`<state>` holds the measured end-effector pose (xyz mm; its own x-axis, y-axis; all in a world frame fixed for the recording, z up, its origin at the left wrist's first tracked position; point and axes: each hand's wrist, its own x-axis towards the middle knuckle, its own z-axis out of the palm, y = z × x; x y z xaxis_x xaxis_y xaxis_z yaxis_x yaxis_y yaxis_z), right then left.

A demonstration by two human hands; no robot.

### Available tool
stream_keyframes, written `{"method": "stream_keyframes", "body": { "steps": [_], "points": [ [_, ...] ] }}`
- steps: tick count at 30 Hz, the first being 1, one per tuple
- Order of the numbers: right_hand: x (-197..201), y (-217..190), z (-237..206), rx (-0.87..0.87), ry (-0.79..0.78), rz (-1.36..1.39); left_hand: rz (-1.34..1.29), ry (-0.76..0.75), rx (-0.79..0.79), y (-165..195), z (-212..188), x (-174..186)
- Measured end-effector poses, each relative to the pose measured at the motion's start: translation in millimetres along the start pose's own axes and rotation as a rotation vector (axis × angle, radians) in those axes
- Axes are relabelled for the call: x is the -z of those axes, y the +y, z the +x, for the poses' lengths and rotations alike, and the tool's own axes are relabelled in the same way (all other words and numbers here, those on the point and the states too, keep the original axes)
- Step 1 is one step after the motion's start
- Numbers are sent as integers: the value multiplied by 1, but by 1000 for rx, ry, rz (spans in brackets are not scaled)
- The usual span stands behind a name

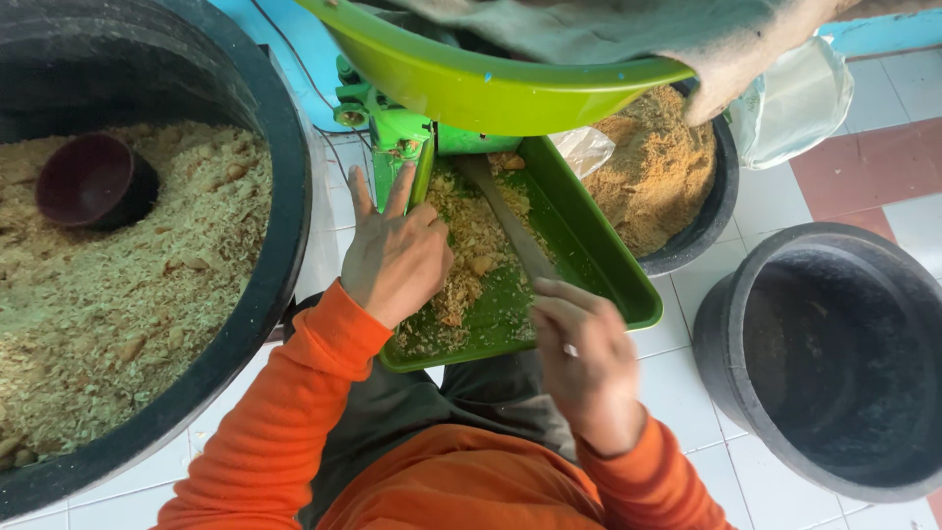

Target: The person sits on the floor operating a green grinding machine, using a wooden scoop to push ground material from the machine's collection tray and scoop the ground powder into a bowl, then pours the bowl's contents back into the machine hopper and continues moving ground material from the tray into a large basin.

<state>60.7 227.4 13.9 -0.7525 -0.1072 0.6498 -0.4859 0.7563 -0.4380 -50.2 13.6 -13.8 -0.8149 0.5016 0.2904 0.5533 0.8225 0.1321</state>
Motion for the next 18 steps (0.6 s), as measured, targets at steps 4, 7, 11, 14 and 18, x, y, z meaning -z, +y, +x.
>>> {"method": "stream_keyframes", "body": {
  "steps": [4,7,11,14,18],
  "points": [
    [53,-7,-12,-155,160,95,23,-19,-34,0,1,0],
    [67,-5,-8,-216,257,0,-2,-1,-59,1,1,-1],
    [47,6,4,-119,46,-77,-49,0,-40,2,3,-4],
    [35,5,4,-128,34,36,-57,3,-49,1,3,-4],
    [28,-2,8,-59,121,-74,-51,-34,-89,2,4,-1]
  ]
}}
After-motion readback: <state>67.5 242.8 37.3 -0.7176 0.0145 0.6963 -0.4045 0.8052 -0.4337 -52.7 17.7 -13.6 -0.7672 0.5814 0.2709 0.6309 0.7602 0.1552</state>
